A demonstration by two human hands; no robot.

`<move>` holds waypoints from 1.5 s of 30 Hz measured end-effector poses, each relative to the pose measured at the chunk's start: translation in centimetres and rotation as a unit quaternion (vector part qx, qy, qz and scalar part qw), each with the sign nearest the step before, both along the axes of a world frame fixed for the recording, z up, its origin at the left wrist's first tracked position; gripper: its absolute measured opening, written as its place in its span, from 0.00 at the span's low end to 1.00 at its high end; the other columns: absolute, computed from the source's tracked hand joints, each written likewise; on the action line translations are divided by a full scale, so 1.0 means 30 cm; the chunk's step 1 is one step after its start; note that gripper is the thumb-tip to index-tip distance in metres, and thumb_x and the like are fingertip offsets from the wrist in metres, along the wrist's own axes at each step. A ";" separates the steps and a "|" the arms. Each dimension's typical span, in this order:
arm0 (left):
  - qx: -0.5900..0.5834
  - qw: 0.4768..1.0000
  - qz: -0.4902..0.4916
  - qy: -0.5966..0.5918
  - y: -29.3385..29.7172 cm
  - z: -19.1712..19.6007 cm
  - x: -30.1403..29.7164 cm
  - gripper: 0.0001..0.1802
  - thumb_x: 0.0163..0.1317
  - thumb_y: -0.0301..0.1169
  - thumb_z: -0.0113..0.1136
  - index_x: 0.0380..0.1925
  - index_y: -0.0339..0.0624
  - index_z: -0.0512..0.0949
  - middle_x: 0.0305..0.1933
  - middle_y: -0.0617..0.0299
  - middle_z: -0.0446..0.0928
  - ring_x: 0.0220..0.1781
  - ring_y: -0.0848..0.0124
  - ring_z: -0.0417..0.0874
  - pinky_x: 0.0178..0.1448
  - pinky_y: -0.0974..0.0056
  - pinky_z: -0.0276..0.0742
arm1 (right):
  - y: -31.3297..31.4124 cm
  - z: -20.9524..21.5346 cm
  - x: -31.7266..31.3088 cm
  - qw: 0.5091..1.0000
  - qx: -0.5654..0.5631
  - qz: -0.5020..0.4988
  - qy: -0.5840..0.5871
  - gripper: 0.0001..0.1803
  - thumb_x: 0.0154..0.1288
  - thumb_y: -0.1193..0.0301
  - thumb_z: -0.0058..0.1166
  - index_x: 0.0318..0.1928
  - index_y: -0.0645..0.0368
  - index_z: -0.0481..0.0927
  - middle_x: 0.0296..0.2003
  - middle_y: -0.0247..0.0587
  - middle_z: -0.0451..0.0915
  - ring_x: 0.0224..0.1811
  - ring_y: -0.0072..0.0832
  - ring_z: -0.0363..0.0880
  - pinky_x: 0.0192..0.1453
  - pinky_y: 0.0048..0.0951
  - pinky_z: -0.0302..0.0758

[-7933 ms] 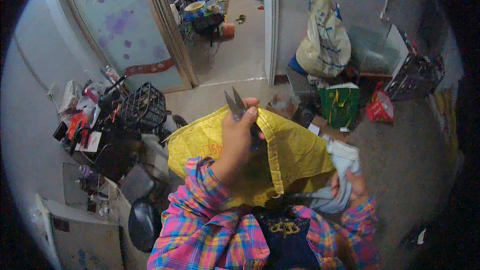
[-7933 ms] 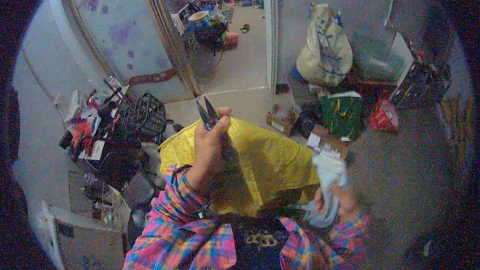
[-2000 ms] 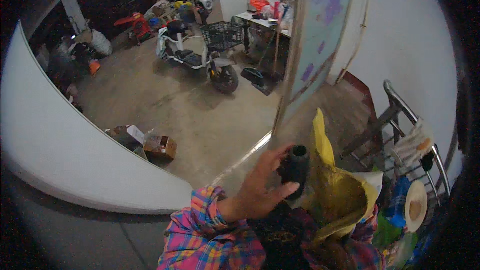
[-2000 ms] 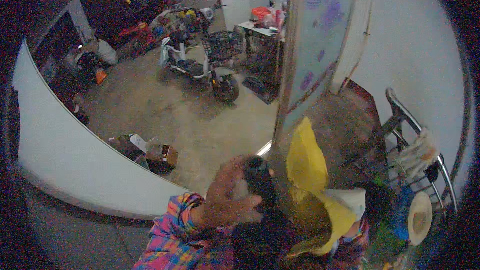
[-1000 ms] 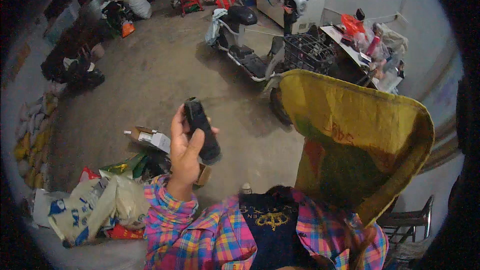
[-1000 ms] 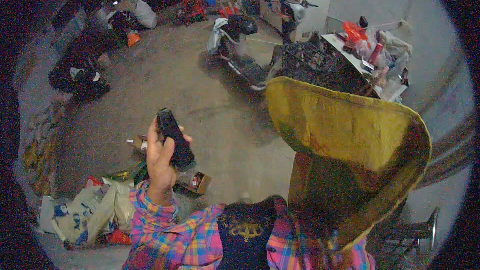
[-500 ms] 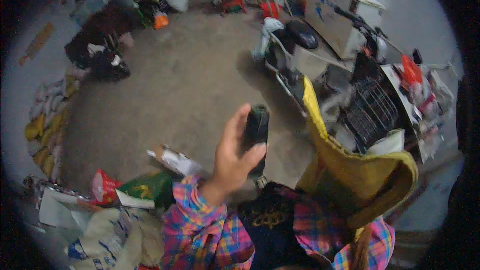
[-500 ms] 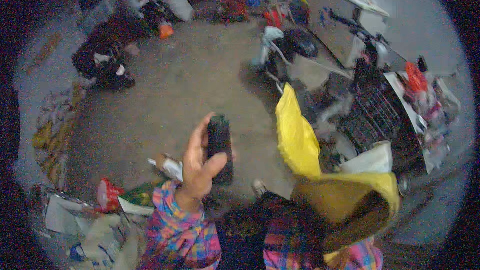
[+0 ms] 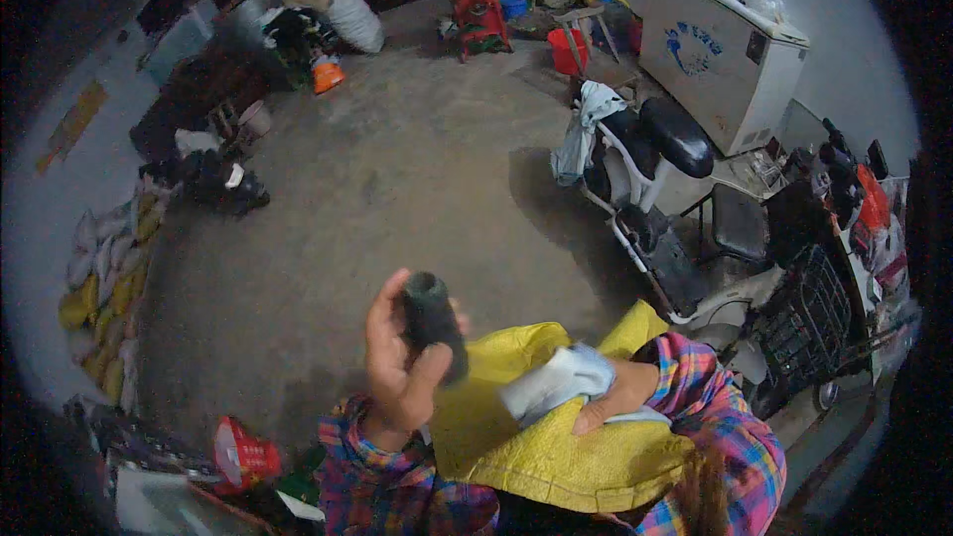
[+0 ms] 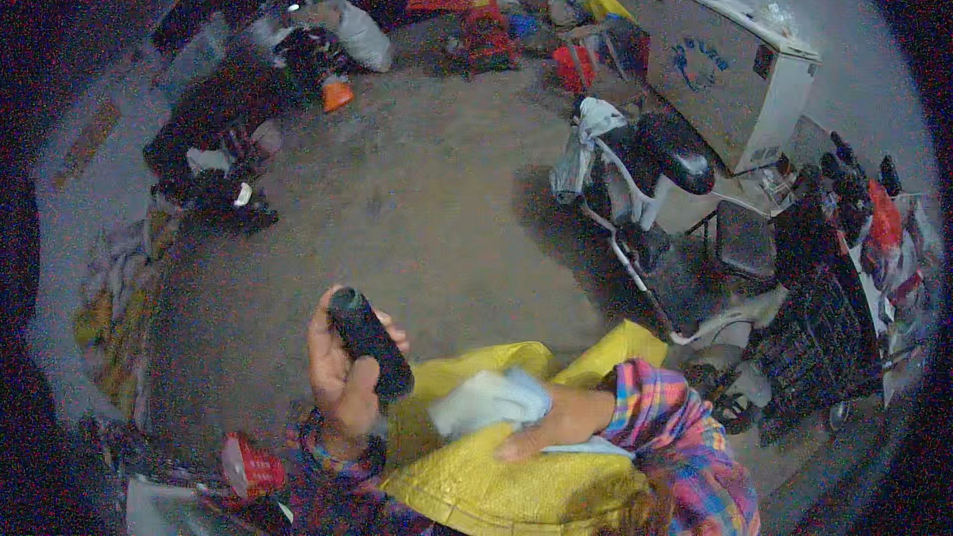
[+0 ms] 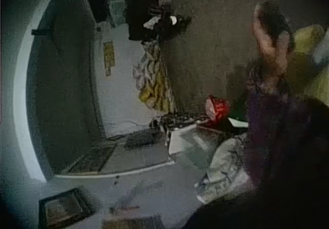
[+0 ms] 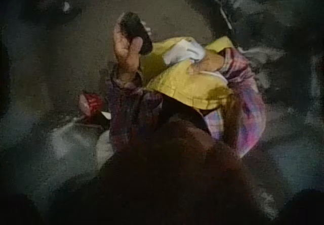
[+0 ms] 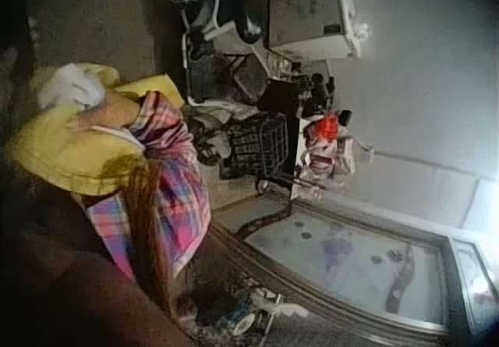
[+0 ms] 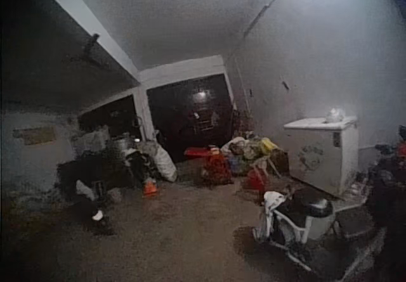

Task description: The person sits on the floor and uses scissors to cut a light blue fabric piece, trimming edges and separating sections. After cutting, the person gathers the cut fabric and a yellow bag, then walks to a table and places the items down.

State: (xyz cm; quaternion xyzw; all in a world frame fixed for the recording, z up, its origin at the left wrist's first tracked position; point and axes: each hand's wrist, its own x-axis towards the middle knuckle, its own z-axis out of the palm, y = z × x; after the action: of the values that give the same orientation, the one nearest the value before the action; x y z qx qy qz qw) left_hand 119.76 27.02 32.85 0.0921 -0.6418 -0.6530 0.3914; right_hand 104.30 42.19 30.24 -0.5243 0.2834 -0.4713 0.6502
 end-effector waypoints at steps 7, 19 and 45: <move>-0.003 0.973 -0.226 0.049 -0.461 0.085 -0.230 0.41 0.47 0.35 0.58 0.56 0.40 0.45 0.44 0.51 0.67 0.47 0.62 0.70 0.52 0.59 0.64 | -0.459 0.112 -0.138 0.966 -0.046 -0.253 -0.026 0.39 0.46 0.64 0.60 0.56 0.63 0.56 0.53 0.45 0.62 0.57 0.34 0.58 0.60 0.32 0.52; -0.180 0.977 -0.056 -0.095 -1.189 -0.051 -0.704 0.28 0.50 0.28 0.56 0.51 0.34 0.58 0.50 0.51 0.65 0.53 0.64 0.64 0.58 0.62 0.56 | -1.181 -0.132 -0.633 0.960 0.077 -0.226 -0.147 0.29 0.45 0.67 0.59 0.48 0.62 0.65 0.43 0.38 0.71 0.45 0.26 0.69 0.50 0.29 0.64; -0.265 0.693 -0.645 0.182 -2.181 0.181 -2.145 0.18 0.49 0.27 0.56 0.42 0.43 0.68 0.32 0.61 0.72 0.25 0.71 0.73 0.28 0.70 0.70 | -1.953 -0.320 -1.589 0.693 0.097 -0.676 -0.228 0.23 0.47 0.69 0.54 0.45 0.64 0.67 0.38 0.40 0.75 0.39 0.28 0.73 0.46 0.31 0.68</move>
State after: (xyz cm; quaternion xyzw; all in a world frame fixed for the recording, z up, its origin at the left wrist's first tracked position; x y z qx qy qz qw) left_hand 55.41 -38.41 38.27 -0.5728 -0.6060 -0.5519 -0.0083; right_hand 56.64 -16.39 20.64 -0.0009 0.4484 -0.8588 0.2478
